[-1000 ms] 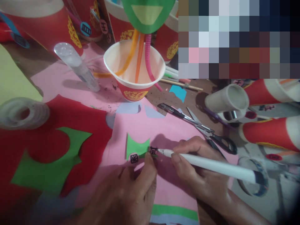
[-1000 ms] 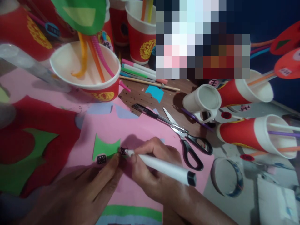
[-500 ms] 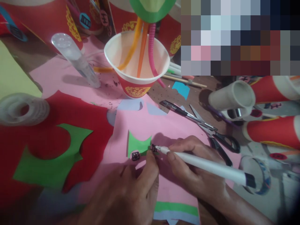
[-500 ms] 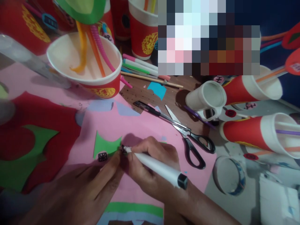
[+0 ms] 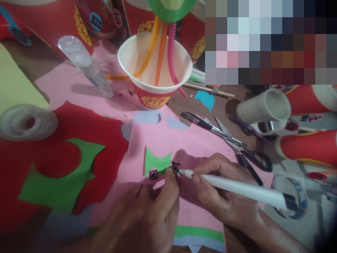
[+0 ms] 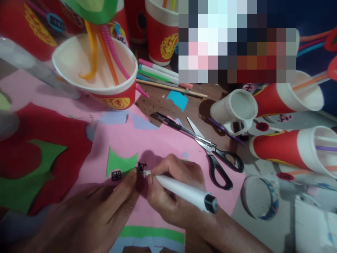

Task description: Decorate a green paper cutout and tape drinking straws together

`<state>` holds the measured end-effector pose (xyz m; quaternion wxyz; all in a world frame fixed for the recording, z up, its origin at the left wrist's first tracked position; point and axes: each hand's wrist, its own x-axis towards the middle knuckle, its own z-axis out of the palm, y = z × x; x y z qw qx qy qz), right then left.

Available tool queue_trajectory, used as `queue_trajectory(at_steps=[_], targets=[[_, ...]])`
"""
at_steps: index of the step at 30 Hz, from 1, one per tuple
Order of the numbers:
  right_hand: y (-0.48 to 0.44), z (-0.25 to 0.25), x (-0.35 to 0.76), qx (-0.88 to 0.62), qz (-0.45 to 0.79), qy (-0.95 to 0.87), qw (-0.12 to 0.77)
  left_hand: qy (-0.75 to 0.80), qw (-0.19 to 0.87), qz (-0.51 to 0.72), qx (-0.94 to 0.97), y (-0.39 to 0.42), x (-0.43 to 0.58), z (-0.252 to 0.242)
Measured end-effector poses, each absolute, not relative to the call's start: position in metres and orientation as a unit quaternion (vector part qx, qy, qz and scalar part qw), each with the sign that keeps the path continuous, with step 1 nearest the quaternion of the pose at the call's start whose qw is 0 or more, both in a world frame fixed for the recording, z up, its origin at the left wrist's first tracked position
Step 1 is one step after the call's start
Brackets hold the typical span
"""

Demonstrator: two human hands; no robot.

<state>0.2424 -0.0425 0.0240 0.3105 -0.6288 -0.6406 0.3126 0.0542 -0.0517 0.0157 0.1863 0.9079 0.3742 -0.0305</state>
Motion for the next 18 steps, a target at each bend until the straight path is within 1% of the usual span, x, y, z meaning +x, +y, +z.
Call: queue_trajectory(at_steps=[6,13,18], targets=[[-0.0446,0.021,0.2466,-0.626,0.379,-0.586,0.348,0.348,0.194,-0.018,0.917,-0.0535,0.0502,0.0118],[-0.0461,0.0197,0.246,-0.641,0.347,-0.595,0.339,0.367,0.203,-0.027,0.907,-0.0517,0.0518,0.0141],[-0.0448,0.02,0.2448,-0.646,0.303,-0.627,0.313,0.379,0.184,-0.027,0.906,-0.0531,0.052,0.0151]])
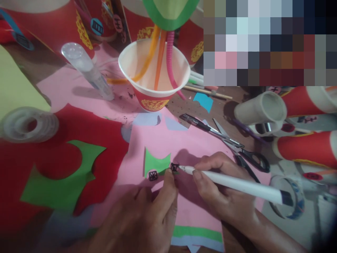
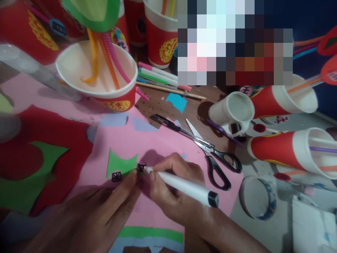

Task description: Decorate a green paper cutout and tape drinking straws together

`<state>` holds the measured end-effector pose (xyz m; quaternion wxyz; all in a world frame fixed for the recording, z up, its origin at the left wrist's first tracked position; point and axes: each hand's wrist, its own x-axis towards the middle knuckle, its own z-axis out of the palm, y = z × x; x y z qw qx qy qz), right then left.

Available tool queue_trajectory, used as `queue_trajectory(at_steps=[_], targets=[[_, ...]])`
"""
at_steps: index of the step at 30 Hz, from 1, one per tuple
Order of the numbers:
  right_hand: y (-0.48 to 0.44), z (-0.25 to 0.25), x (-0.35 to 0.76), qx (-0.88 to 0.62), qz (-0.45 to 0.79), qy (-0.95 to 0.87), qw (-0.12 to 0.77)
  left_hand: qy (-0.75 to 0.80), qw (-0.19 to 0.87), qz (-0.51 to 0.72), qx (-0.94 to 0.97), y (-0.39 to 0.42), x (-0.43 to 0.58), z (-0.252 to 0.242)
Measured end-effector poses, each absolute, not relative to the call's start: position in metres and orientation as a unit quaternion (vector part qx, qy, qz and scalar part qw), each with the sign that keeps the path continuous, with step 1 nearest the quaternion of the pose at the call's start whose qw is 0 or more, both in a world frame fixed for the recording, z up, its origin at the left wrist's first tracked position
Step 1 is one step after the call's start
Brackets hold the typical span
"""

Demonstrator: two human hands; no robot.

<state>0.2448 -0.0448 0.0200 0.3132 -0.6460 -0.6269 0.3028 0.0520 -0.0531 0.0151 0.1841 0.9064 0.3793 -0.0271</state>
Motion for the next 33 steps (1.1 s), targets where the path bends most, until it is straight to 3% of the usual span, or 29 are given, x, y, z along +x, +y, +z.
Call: queue_trajectory(at_steps=[5,19,33], targets=[[-0.043,0.02,0.242,-0.639,0.254,-0.652,0.319,0.382,0.19,-0.032,0.904,-0.054,0.053,0.015],[-0.042,0.017,0.242,-0.619,0.253,-0.661,0.339,0.311,0.074,0.003,0.948,-0.053,0.047,0.02],[-0.035,0.023,0.243,-0.635,0.256,-0.66,0.31,0.342,0.132,0.008,0.93,-0.046,0.04,0.018]])
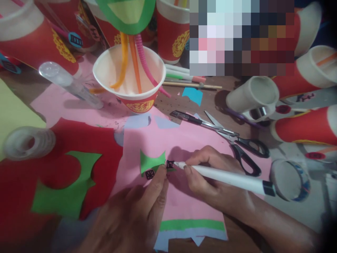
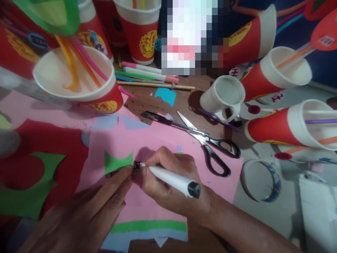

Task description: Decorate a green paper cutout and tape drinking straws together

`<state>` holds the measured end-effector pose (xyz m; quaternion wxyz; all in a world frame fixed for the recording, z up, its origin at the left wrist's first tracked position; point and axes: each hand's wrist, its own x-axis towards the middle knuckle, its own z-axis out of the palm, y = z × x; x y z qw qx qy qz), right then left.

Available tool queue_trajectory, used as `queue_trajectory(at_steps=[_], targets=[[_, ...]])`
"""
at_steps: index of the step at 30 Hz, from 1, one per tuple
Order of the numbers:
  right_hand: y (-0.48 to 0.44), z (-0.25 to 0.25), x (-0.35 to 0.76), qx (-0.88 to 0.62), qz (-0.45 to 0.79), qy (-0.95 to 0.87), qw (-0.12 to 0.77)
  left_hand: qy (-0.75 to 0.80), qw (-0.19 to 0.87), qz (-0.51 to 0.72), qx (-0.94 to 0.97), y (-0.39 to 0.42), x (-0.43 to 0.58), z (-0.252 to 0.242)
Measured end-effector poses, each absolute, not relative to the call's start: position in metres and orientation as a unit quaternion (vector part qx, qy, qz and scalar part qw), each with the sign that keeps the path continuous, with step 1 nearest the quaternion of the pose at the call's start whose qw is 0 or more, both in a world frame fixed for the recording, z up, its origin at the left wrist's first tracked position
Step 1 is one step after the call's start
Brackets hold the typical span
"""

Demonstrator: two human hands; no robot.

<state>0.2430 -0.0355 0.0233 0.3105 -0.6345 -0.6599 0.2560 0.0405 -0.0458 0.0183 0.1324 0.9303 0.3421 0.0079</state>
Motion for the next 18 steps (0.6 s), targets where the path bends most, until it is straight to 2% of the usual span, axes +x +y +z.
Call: queue_trajectory(at_steps=[4,14,18], targets=[[-0.0365,0.0223,0.2424,-0.636,0.254,-0.658,0.315,0.327,0.16,-0.037,0.931,-0.0461,0.0389,0.0188],[-0.04,0.0189,0.2419,-0.595,0.259,-0.677,0.347,0.366,0.226,-0.061,0.901,-0.0495,0.0353,0.0195],[-0.0399,0.0187,0.2407,-0.592,0.262,-0.684,0.336,0.377,0.22,-0.04,0.899,-0.0468,0.0398,0.0208]])
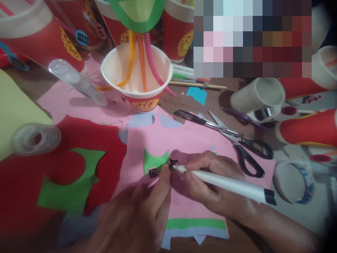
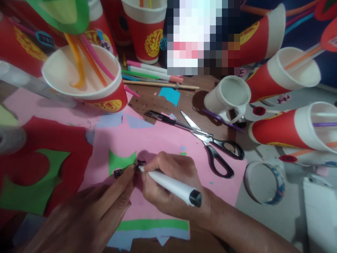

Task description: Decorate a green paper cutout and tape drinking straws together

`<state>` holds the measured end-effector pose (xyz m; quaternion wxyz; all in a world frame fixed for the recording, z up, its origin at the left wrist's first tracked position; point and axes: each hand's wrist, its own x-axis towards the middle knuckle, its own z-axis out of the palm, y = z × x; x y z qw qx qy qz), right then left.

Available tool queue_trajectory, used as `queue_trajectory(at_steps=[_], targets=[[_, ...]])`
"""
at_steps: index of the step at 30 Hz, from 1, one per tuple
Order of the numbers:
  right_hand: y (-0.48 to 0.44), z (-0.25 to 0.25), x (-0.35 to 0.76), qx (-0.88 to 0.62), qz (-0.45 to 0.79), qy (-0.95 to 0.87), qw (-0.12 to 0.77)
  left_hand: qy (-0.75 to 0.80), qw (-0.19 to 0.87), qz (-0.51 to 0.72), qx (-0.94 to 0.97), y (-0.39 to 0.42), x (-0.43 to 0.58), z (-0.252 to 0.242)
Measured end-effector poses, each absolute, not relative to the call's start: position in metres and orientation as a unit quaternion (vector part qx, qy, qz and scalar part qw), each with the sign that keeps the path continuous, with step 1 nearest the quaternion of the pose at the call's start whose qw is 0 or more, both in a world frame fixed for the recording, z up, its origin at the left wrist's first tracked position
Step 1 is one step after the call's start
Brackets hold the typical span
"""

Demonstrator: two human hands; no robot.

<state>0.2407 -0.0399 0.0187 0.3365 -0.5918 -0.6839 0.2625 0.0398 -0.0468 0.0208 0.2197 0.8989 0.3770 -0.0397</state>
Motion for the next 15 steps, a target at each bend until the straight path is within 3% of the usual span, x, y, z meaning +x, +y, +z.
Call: queue_trajectory(at_steps=[6,15], targets=[[-0.043,0.016,0.241,-0.594,0.278,-0.669,0.35,0.346,0.227,-0.044,0.909,-0.047,0.036,0.016],[-0.041,0.017,0.254,-0.623,0.336,-0.596,0.379,0.33,0.138,-0.011,0.934,-0.051,0.04,0.01]])
